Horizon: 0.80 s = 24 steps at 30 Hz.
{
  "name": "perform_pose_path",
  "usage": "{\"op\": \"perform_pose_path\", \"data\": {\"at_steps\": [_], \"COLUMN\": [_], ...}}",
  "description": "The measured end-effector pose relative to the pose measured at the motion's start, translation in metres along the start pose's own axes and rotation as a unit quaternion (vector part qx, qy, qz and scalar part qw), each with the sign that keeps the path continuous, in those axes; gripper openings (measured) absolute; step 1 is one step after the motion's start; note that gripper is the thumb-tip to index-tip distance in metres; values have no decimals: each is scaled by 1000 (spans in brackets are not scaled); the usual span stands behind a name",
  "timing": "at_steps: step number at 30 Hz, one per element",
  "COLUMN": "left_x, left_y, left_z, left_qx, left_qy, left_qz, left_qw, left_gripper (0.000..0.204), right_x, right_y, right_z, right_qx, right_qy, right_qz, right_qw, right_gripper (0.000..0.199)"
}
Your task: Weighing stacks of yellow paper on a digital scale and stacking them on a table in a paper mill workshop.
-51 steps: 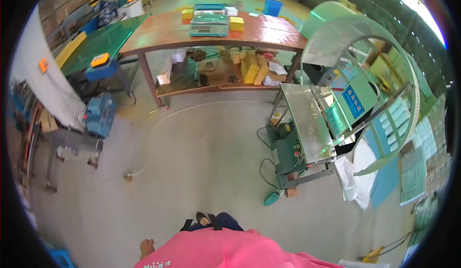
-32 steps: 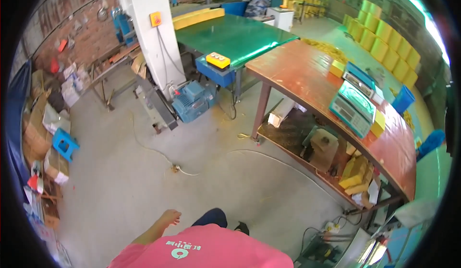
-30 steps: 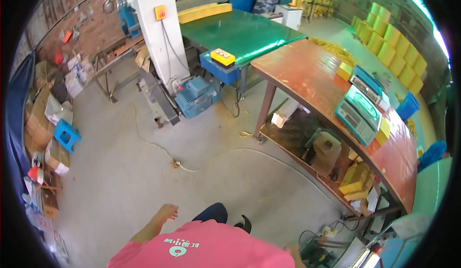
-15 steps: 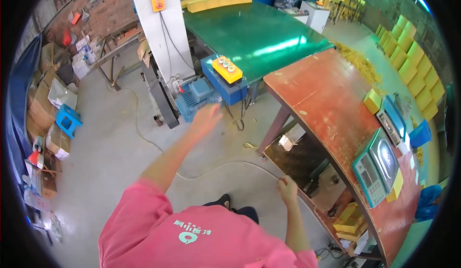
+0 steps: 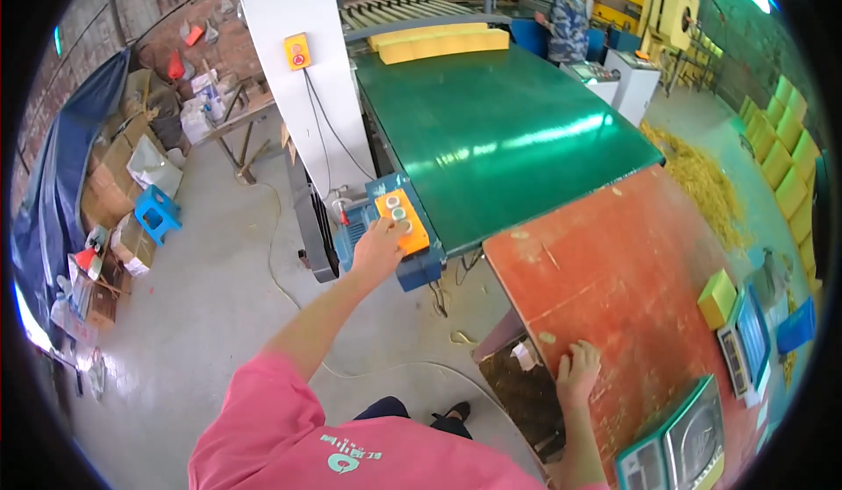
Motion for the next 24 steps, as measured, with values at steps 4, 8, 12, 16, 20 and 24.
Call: {"op": "perform_pose_path", "data": {"at_steps": [4, 8, 12, 16, 20, 24], "left_x": [10, 16, 15, 17, 18, 19], "left_y": [-2, -14, -23, -28, -37, -44], "left_z": [-8, 0, -4, -4, 1, 5], "left_qx": [23, 43, 46, 40, 31, 23], "left_qy": [-74, -181, -192, -209, -190, -157], "left_qz": [-6, -55, -23, 6, 51, 105], "left_qw": [997, 981, 980, 977, 980, 982], "left_gripper": [47, 49, 49, 52, 52, 52], "right_x": [12, 19, 18, 18, 15, 17], "right_y": [4, 4, 3, -1, -1, -7], "right_z": [11, 13, 18, 20, 23, 21], "right_qx": [-12, -15, -35, -53, -92, -127], "right_qy": [-64, -75, -78, -82, -82, -68], "right_qz": [-26, -15, -2, 4, 16, 52], "right_qw": [998, 997, 996, 995, 992, 988], "right_gripper": [32, 31, 32, 31, 36, 45]}}
Point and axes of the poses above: each hand's wrist, its own x-axis towards the middle knuckle, its own z-axis out of the palm, y = z × x, the point moved 2 cm from there along x, towards the middle knuckle, and after that the axes turned 6 degrees about x, right-handed, at the moved point
